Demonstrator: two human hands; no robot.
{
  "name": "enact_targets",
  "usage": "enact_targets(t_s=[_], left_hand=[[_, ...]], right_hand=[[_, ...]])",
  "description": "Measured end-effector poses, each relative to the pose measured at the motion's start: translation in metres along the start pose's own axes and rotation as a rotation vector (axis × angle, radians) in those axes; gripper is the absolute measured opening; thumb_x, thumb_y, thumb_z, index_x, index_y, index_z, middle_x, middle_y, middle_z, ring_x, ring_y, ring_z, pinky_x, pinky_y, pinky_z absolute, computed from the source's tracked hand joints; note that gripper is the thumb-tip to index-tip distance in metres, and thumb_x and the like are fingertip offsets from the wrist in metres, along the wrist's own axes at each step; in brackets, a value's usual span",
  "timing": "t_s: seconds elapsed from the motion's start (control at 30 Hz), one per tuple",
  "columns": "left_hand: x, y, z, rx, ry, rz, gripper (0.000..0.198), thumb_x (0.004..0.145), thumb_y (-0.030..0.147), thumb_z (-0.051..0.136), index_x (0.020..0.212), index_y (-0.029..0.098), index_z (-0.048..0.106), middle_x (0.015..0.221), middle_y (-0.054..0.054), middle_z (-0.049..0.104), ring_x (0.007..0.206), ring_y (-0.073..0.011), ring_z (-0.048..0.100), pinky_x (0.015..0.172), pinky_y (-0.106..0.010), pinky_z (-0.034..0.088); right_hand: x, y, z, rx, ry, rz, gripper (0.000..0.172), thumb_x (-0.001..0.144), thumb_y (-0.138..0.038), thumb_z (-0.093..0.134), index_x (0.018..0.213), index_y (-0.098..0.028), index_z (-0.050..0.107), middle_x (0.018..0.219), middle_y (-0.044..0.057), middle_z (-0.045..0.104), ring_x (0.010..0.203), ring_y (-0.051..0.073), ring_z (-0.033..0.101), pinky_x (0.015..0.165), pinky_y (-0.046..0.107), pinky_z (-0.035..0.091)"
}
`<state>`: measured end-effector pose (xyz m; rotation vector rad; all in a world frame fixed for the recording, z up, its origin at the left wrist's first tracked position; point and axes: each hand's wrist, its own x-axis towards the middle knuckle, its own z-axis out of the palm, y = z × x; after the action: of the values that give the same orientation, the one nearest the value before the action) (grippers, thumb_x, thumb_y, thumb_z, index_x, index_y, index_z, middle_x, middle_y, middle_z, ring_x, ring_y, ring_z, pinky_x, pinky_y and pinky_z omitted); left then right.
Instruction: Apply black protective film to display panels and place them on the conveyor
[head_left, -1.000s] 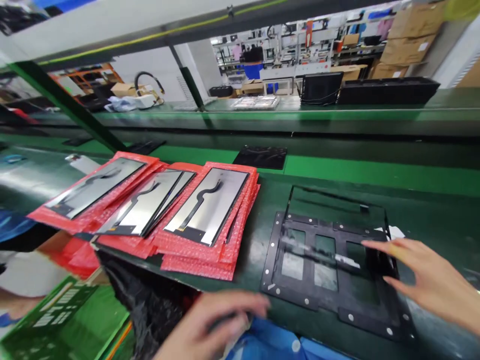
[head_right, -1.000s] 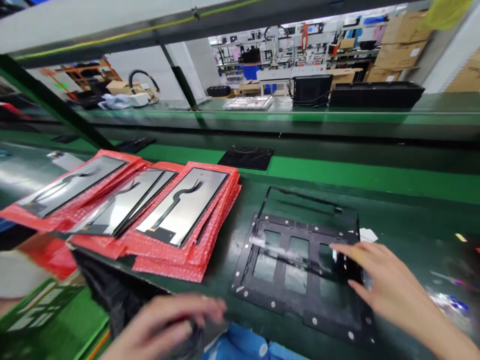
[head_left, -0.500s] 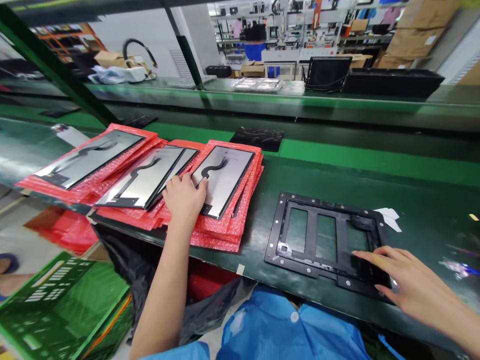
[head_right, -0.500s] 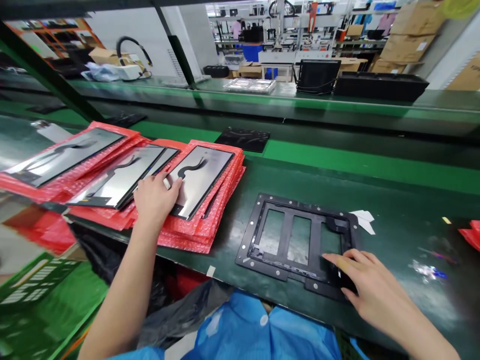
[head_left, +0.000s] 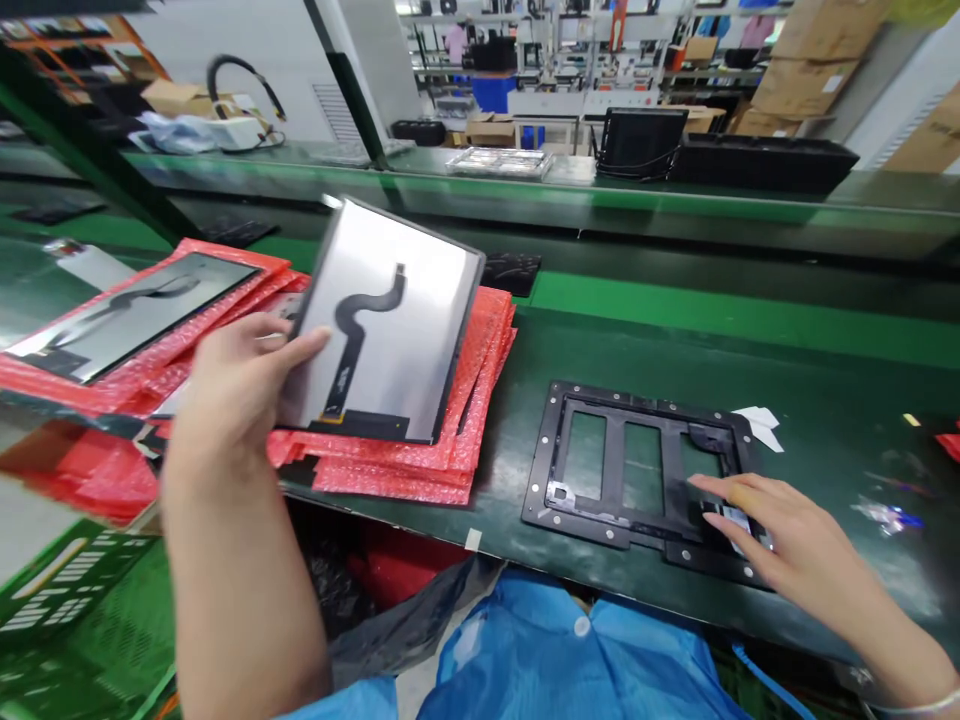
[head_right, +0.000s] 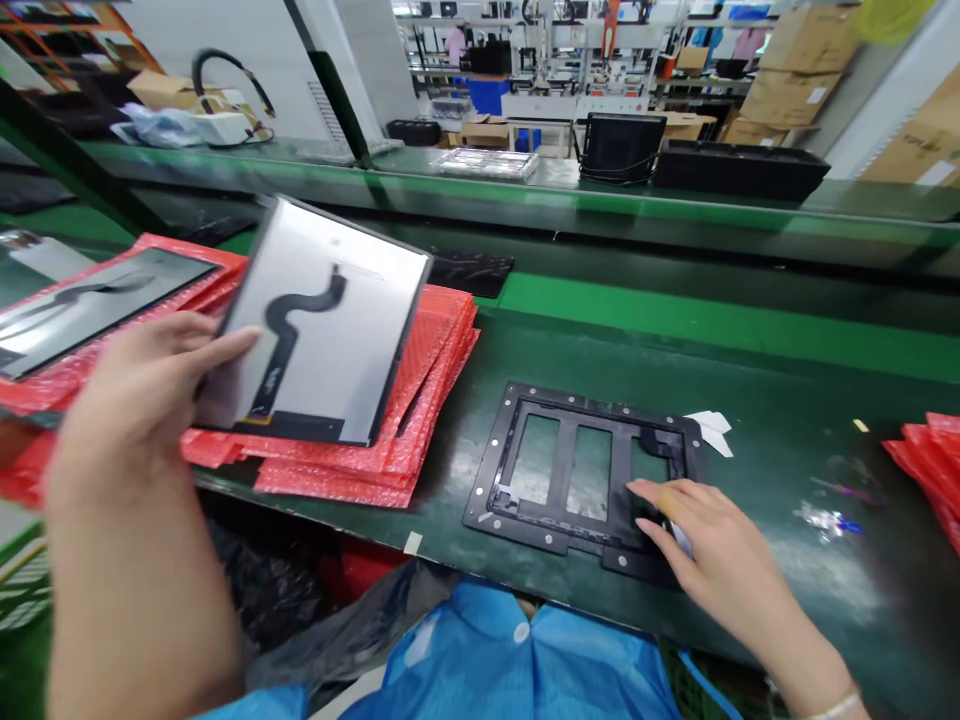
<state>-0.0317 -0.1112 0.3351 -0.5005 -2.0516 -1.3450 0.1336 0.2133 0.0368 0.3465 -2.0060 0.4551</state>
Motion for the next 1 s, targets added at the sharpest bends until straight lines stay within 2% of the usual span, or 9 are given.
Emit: enact_targets(t_s=[0.07,0.13,0.23,0.3,0.4,0.57,0.67,0.83,1.0], left_hand=[[-0.024,0.003,-0.002,-0.237,0.009,0.061,0.048,0.054,0.034,0.080,0.084,0.016,0.048,0.065,0.005,0.060,0.046,-0.0111,0.053,0.039,-0.021,0.046],[-0.053,0.000,0.006,-0.387,-0.080,0.097,0.054,0.051,0.029,0.083,0.095,0.017,0.054,0.065,0.004,0.064,0.045,-0.0119,0.055,0.039,-0.020,0.047],[-0.097,-0.012,0.030,-0.491,-0.123,-0.039,0.062,0.053,0.029,0.086,0.106,0.019,0.055,0.070,0.000,0.067,0.050,-0.0159,0.060,0.043,-0.021,0.050],[-0.119,-0.024,0.044,-0.487,-0.230,-0.141,0.070,0.051,0.037,0.089,0.107,0.018,0.051,0.070,-0.003,0.067,0.050,-0.0192,0.061,0.044,-0.026,0.052],[-0.135,-0.038,0.055,-0.474,-0.337,-0.228,0.076,0.051,0.043,0.090,0.109,0.018,0.047,0.070,-0.004,0.066,0.054,-0.0236,0.063,0.046,-0.031,0.054],[-0.139,-0.045,0.066,-0.511,-0.335,-0.311,0.082,0.045,0.042,0.092,0.110,0.018,0.047,0.073,-0.004,0.065,0.056,-0.0229,0.063,0.047,-0.032,0.054],[-0.141,-0.043,0.076,-0.576,-0.306,-0.343,0.083,0.043,0.039,0.093,0.110,0.018,0.048,0.077,-0.004,0.067,0.058,-0.0185,0.064,0.050,-0.025,0.053],[-0.151,-0.033,0.099,-0.728,-0.376,-0.351,0.082,0.050,0.034,0.091,0.117,0.017,0.048,0.104,-0.010,0.069,0.085,-0.0205,0.069,0.061,-0.017,0.054],[-0.163,-0.026,0.113,-0.835,-0.576,-0.231,0.070,0.072,0.029,0.081,0.132,0.018,0.047,0.128,-0.010,0.061,0.115,-0.0201,0.061,0.085,-0.018,0.054]], right_hand=[[0.012,-0.013,0.001,0.098,0.111,0.019,0.025,0.105,-0.018,0.041,0.126,-0.020,0.054,0.111,0.002,0.047,0.083,0.032,0.054,0.066,0.041,0.042],[0.027,-0.027,0.005,0.209,0.236,0.041,0.018,0.106,-0.017,0.044,0.116,-0.020,0.059,0.105,0.001,0.049,0.078,0.030,0.055,0.066,0.037,0.042],[0.049,-0.046,0.016,0.312,0.394,0.093,0.012,0.106,-0.020,0.048,0.105,-0.020,0.060,0.096,0.000,0.051,0.073,0.030,0.055,0.065,0.035,0.041],[0.063,-0.055,0.024,0.341,0.445,0.091,0.011,0.106,-0.021,0.049,0.104,-0.019,0.059,0.094,0.000,0.051,0.070,0.029,0.055,0.064,0.034,0.042],[0.078,-0.061,0.034,0.330,0.484,0.062,0.011,0.105,-0.019,0.048,0.107,-0.018,0.059,0.094,0.000,0.050,0.070,0.029,0.055,0.066,0.036,0.043],[0.078,-0.064,0.030,0.272,0.563,0.070,0.014,0.105,-0.015,0.045,0.111,-0.018,0.057,0.095,0.002,0.049,0.070,0.030,0.054,0.066,0.037,0.042],[0.072,-0.074,0.022,0.248,0.479,-0.022,0.023,0.100,-0.012,0.047,0.122,-0.017,0.053,0.110,0.007,0.047,0.087,0.034,0.052,0.077,0.042,0.042],[0.069,-0.087,0.027,0.145,0.097,-0.329,0.048,0.086,0.001,0.034,0.134,0.000,0.039,0.131,0.019,0.029,0.116,0.035,0.032,0.101,0.046,0.026],[0.067,-0.069,0.028,0.027,0.168,-0.348,0.054,0.088,0.009,0.028,0.141,0.001,0.039,0.130,0.018,0.031,0.114,0.033,0.035,0.102,0.044,0.030]])
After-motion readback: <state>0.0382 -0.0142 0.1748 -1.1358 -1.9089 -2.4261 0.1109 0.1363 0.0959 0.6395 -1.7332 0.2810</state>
